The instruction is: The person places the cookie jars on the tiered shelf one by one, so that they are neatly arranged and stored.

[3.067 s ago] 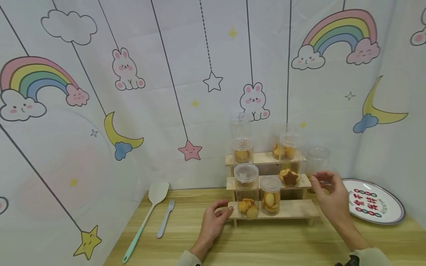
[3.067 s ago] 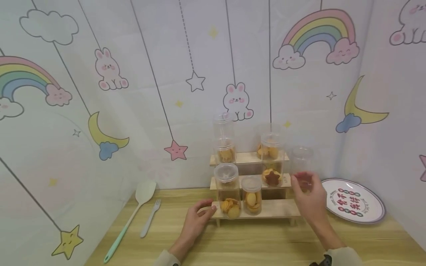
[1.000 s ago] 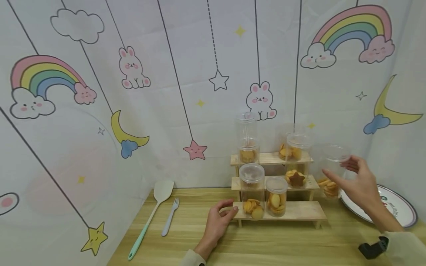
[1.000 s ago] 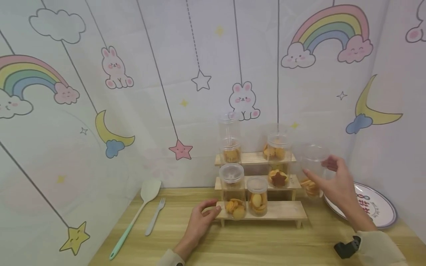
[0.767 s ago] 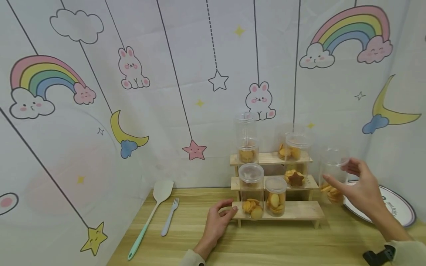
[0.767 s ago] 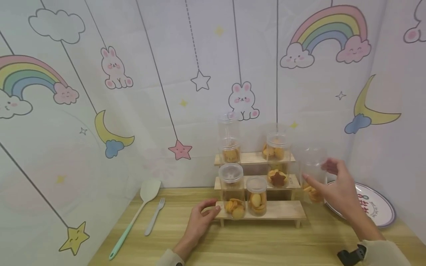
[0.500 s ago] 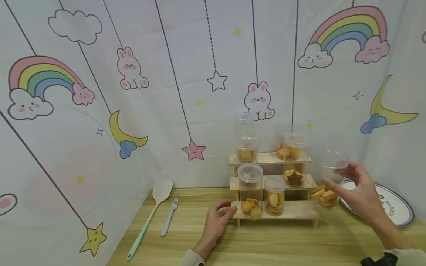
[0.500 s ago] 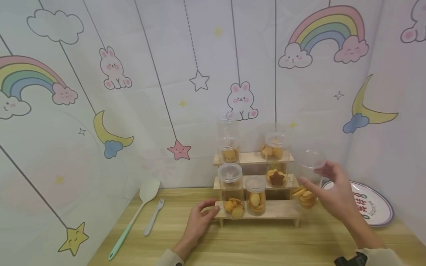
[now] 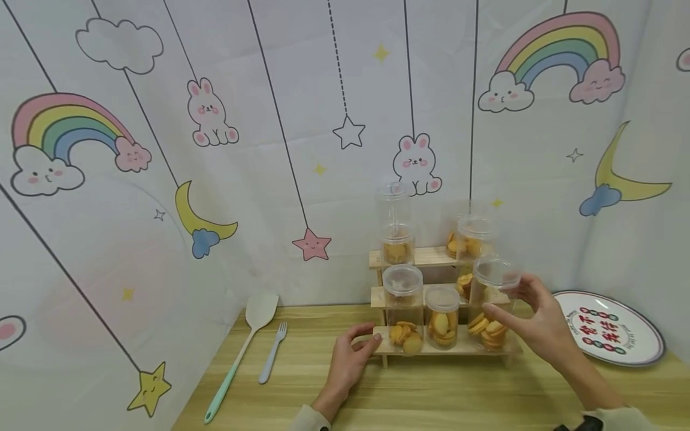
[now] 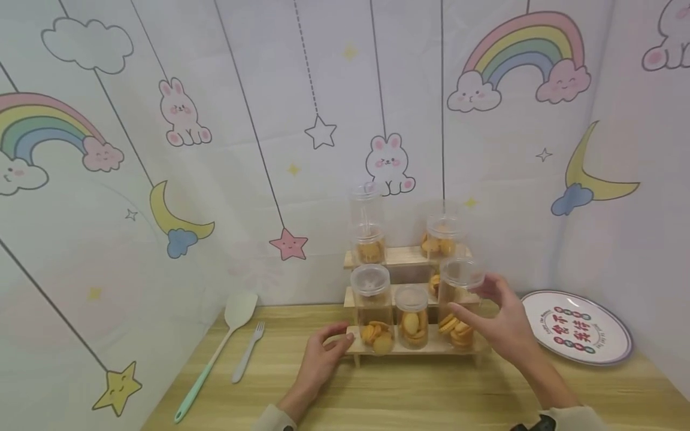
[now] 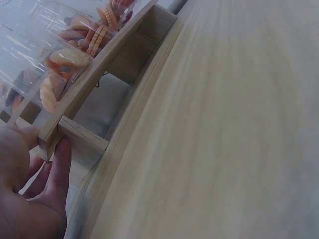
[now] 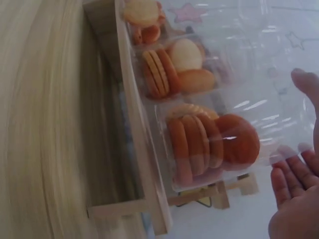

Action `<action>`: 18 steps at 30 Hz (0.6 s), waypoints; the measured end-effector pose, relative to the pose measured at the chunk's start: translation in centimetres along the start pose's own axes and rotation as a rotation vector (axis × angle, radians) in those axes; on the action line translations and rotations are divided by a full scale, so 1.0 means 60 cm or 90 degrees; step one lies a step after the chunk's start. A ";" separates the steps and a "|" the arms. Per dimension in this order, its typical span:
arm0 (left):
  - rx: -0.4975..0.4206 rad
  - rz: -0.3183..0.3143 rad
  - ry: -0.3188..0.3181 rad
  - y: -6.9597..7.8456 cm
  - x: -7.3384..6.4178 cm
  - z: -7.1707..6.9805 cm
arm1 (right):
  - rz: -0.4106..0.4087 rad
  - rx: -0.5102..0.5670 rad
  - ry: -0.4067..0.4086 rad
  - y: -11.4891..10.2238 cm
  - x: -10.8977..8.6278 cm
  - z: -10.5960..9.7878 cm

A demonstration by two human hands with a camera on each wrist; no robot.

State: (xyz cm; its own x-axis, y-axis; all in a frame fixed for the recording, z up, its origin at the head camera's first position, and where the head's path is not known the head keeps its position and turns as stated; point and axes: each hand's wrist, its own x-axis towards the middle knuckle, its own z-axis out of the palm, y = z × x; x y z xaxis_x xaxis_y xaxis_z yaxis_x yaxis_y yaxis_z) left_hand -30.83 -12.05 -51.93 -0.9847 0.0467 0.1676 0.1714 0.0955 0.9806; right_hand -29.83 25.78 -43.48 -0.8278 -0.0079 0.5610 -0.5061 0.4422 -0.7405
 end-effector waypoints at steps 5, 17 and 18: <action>0.000 0.002 -0.003 0.000 0.001 0.000 | -0.012 -0.006 -0.007 0.001 -0.001 0.018; 0.001 -0.001 0.005 0.002 0.002 -0.001 | 0.029 -0.005 -0.031 0.002 -0.004 0.021; 0.003 0.001 0.006 0.003 0.002 -0.001 | 0.032 -0.007 -0.034 0.002 -0.004 0.022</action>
State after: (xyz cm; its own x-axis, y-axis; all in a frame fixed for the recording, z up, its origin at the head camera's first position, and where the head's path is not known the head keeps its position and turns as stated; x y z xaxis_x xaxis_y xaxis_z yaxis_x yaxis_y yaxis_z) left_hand -30.91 -12.12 -51.74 -0.9848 0.0373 0.1695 0.1724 0.1008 0.9799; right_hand -30.00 24.65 -44.16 -0.8640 -0.0337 0.5023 -0.4611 0.4532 -0.7629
